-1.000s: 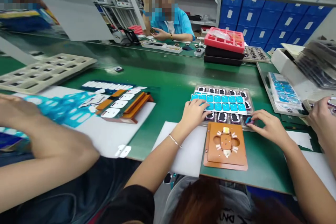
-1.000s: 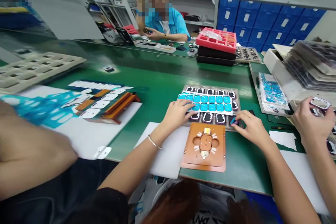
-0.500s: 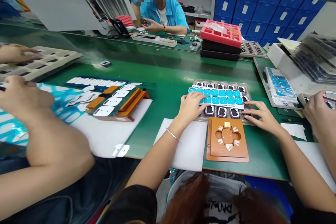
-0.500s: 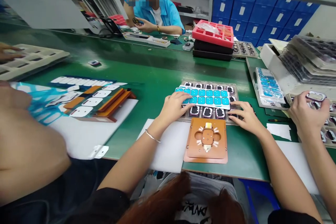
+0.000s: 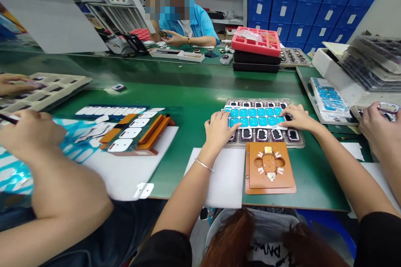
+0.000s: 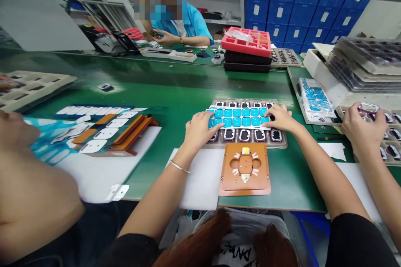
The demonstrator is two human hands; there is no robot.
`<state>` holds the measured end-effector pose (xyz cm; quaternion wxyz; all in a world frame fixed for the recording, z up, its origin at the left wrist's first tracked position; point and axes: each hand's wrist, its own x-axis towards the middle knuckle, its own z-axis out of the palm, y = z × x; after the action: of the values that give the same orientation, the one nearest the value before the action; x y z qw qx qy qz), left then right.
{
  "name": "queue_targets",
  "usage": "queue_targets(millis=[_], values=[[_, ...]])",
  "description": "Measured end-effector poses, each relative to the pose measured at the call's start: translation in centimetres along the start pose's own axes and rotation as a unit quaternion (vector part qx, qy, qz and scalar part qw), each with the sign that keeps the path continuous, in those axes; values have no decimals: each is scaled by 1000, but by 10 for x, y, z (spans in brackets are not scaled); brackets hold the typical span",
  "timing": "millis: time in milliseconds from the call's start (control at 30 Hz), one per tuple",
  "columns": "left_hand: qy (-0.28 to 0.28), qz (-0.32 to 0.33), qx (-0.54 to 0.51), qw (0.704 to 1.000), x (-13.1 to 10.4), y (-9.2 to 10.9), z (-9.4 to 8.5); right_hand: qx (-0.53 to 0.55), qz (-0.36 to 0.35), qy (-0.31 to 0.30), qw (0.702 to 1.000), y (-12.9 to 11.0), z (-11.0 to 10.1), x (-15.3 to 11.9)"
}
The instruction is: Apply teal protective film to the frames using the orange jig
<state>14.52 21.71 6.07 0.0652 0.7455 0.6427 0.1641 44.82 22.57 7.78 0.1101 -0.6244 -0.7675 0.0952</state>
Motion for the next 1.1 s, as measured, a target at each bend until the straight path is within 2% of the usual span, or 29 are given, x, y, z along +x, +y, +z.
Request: queue_targets(millis=[167,333,433,600,767,933,1100], values=[[-12,9,29,999,-1,1,-3,14,32,-41,999,-2,-5,13],[-11,31,50,998,6,-13,4,32,48,-48,997,-9,-5,14],[-13,43,42,998,10,-16,5,43,46,-32,998,-9,-3,15],[-17,25,40,999,7,-9,1,60,28,-10,998,-7,2,13],[-15,22,38,999,7,-8,0,84,30,-38,995,-8,0,13],[-44,15,52,998,9,-8,-2,128,34,-66,989,-11,-4,11],[-18,27,34,999,9,-13,1,193,26,-68,978,-8,-4,11]])
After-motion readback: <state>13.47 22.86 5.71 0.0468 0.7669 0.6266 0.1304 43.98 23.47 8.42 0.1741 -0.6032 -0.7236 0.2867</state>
